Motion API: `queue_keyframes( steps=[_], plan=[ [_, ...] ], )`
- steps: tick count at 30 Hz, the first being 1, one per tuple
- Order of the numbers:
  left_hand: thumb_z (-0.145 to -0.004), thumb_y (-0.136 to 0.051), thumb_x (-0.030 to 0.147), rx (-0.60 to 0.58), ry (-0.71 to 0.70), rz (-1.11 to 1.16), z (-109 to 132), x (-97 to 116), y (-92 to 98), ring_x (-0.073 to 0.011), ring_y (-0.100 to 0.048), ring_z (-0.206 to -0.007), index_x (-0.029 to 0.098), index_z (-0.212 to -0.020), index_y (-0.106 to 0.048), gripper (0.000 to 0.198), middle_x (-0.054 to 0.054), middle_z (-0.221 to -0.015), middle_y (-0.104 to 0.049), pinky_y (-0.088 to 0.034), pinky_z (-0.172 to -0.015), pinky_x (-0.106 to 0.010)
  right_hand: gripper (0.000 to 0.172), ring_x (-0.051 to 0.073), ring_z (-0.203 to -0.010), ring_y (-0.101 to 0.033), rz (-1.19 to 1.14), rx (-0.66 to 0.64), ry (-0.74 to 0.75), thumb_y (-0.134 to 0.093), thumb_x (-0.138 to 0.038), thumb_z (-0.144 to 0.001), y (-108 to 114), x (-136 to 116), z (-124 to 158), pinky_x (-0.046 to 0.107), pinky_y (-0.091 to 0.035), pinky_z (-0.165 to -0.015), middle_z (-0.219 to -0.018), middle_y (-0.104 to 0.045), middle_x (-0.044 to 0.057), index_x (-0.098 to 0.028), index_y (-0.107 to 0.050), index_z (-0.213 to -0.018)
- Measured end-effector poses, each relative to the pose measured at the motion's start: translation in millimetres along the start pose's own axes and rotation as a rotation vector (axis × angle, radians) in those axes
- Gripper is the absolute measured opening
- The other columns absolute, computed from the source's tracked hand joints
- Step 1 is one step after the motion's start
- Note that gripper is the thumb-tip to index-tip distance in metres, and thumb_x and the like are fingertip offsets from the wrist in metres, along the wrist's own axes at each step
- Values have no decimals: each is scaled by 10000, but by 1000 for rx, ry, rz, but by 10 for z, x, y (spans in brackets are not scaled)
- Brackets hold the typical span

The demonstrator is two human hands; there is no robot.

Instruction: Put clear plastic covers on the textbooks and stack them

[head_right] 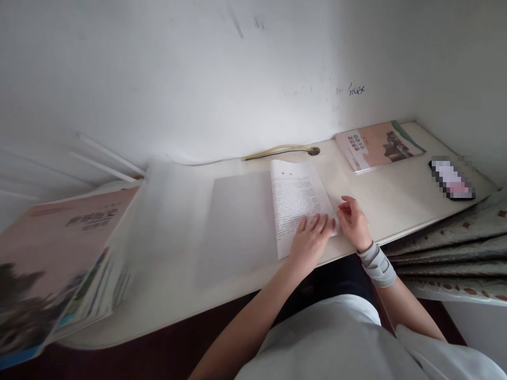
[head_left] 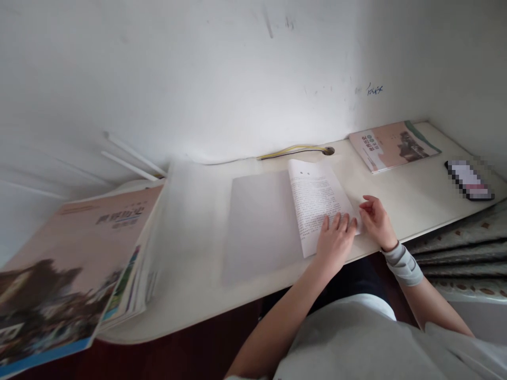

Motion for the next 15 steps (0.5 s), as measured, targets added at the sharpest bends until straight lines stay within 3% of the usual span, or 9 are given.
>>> queue_keyframes(
  steps=[5, 9, 12, 15],
  plan=[
    [-918, -324, 145, -26, -6, 11, -2, 5, 0, -245, -486, -1197, 148, -1217, -522, 359, -115, -1261, -566, -349, -1013, -496, 341, 154, -804, -592, 20, 2, 22, -505, -290, -825, 0, 2, 3, 342, -502, -792, -887, -575, 51, -181, -455, -1143],
    [-924, -317, 156, -117, -61, 41, -20, -2, -50, -266, -447, -1233, 140, -1251, -484, 368, -117, -1298, -533, -330, -1016, -512, 344, 159, -825, -591, 56, 3, 37, -496, -284, -830, -10, 14, 13, 350, -503, -806, -895, -568, 49, -194, -448, -1158],
    [-930, -364, 328, -225, -170, 110, -62, -88, -38, -298, -366, -1292, 112, -1305, -414, 436, -157, -1371, -446, -315, -1016, -516, 379, 179, -889, -579, 162, -23, 69, -490, -255, -824, -39, 16, 23, 369, -492, -843, -954, -564, 73, -191, -437, -1194],
    [-926, -358, 394, -352, -344, 215, -195, -276, 24, -252, -399, -1273, 120, -1258, -457, 442, -148, -1357, -458, -359, -995, -400, 405, 223, -985, -537, 375, -74, 138, -472, -204, -811, -83, -18, 37, 401, -461, -884, -1043, -555, 118, -164, -448, -1214]
  ],
)
Point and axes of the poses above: each hand's wrist, its own z-axis away from the middle knuckle, its own y-axis out of the back of the hand, x = y × z, the point moved 2 cm from there along -z, towards the middle knuckle
